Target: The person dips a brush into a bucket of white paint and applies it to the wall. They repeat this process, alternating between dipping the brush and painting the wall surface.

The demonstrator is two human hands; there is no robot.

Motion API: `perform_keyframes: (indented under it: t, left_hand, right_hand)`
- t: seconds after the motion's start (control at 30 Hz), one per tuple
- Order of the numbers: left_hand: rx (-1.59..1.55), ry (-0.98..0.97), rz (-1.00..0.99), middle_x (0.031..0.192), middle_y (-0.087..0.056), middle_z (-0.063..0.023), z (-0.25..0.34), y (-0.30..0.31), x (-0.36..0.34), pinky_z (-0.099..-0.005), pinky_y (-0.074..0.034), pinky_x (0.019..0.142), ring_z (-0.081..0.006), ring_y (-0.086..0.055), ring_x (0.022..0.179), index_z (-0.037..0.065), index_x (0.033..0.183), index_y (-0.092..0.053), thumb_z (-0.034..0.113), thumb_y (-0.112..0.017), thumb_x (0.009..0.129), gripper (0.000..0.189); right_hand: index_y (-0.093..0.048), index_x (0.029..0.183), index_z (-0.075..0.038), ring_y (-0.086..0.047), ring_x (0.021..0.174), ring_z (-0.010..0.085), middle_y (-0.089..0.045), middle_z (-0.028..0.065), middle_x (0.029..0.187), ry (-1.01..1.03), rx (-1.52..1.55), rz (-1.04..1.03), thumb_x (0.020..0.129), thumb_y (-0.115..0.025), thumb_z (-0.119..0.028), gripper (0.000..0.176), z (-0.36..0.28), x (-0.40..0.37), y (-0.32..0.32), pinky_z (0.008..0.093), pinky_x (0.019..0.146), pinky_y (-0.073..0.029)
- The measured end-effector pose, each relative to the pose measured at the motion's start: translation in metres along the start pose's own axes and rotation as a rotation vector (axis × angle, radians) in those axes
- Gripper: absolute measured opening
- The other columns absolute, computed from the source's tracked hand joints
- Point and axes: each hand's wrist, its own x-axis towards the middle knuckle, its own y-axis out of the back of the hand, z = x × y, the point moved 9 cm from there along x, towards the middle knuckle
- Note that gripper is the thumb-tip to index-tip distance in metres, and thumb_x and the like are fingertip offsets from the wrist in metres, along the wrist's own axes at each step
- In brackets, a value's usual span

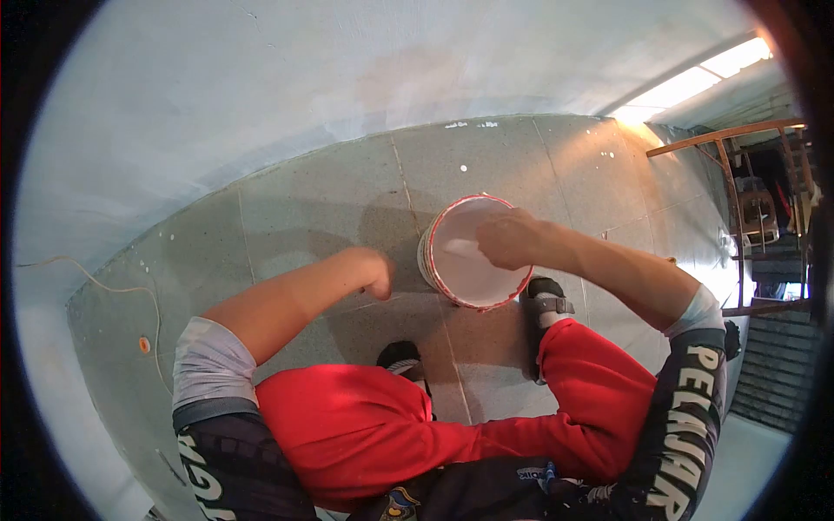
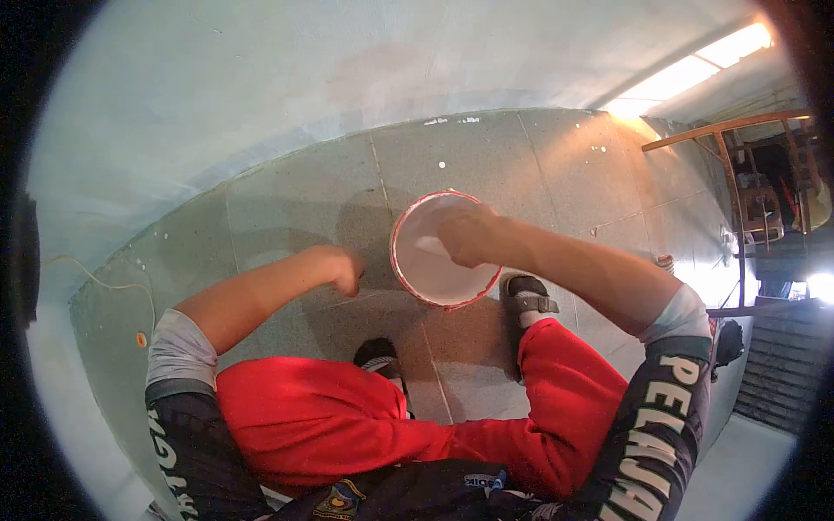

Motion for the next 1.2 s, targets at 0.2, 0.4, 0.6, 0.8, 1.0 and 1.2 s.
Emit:
perform_keyframes:
  t: [0.2, 0.4, 0.6, 0.8, 1.0, 1.2]
  left_hand:
    - [0.090, 0.008, -0.053, 0.114, -0.070, -0.0114, 0.004, -0.002, 0.002, -0.0406, -0.053, 0.084, -0.0250, -0.069, 0.098, 0.007, 0.121, -0.067, 0.036, -0.059, 0.086, 0.046]
    - [0.088, -0.025, -0.070, 0.113, -0.070, -0.0119, 0.006, 0.000, 0.006, -0.0402, -0.053, 0.085, -0.0240, -0.069, 0.098, 0.005, 0.118, -0.068, 0.035, -0.059, 0.086, 0.045]
    - [0.076, -0.055, 0.005, 0.108, -0.072, -0.0123, 0.001, -0.004, 0.024, -0.0413, -0.054, 0.083, -0.0254, -0.069, 0.097, 0.003, 0.108, -0.071, 0.033, -0.058, 0.086, 0.039]
    - [0.126, -0.071, 0.012, 0.107, -0.072, -0.0121, -0.001, 0.000, 0.021, -0.0419, -0.053, 0.084, -0.0259, -0.069, 0.097, 0.003, 0.108, -0.071, 0.032, -0.057, 0.087, 0.039]
    - [0.116, -0.129, 0.049, 0.106, -0.072, -0.0132, -0.006, -0.003, 0.028, -0.0424, -0.054, 0.082, -0.0260, -0.070, 0.095, 0.002, 0.104, -0.072, 0.032, -0.056, 0.086, 0.038]
    - [0.054, -0.071, -0.003, 0.105, -0.070, -0.0154, -0.016, -0.008, 0.018, -0.0454, -0.051, 0.077, -0.0304, -0.067, 0.089, 0.004, 0.105, -0.071, 0.034, -0.054, 0.086, 0.039]
  right_hand:
    - [-0.067, 0.090, 0.001, -0.066, 0.085, 0.0333, -0.068, 0.0188, 0.087, -0.114, 0.174, -0.109, 0.090, -0.047, -0.022, 0.031, 0.042, -0.040, 0.037, 0.0405, 0.078, -0.050]
    - [-0.069, 0.086, -0.001, -0.058, 0.064, 0.0128, -0.063, 0.0043, 0.071, -0.217, 0.766, -0.284, 0.090, -0.050, -0.023, 0.029, 0.076, -0.080, 0.023, 0.0297, 0.059, -0.047]
    - [-0.074, 0.089, -0.002, -0.049, 0.049, 0.0103, -0.057, 0.0030, 0.060, -0.228, 1.133, -0.198, 0.088, -0.054, -0.023, 0.029, 0.092, -0.099, 0.004, 0.0264, 0.046, -0.039]
    - [-0.072, 0.091, 0.002, -0.043, 0.044, 0.0097, -0.054, 0.0016, 0.058, -0.205, 1.460, -0.224, 0.087, -0.053, -0.024, 0.033, 0.093, -0.111, -0.006, 0.0257, 0.041, -0.034]
    - [-0.069, 0.093, 0.006, -0.038, 0.039, 0.0092, -0.055, 0.0056, 0.059, -0.072, 1.613, -0.266, 0.087, -0.053, -0.027, 0.037, 0.095, -0.118, -0.014, 0.0236, 0.036, -0.028]
    - [-0.068, 0.091, 0.009, -0.036, 0.038, 0.0097, -0.055, 0.0103, 0.058, 0.068, 1.724, -0.295, 0.086, -0.049, -0.031, 0.044, 0.088, -0.118, -0.009, 0.0231, 0.033, -0.026]
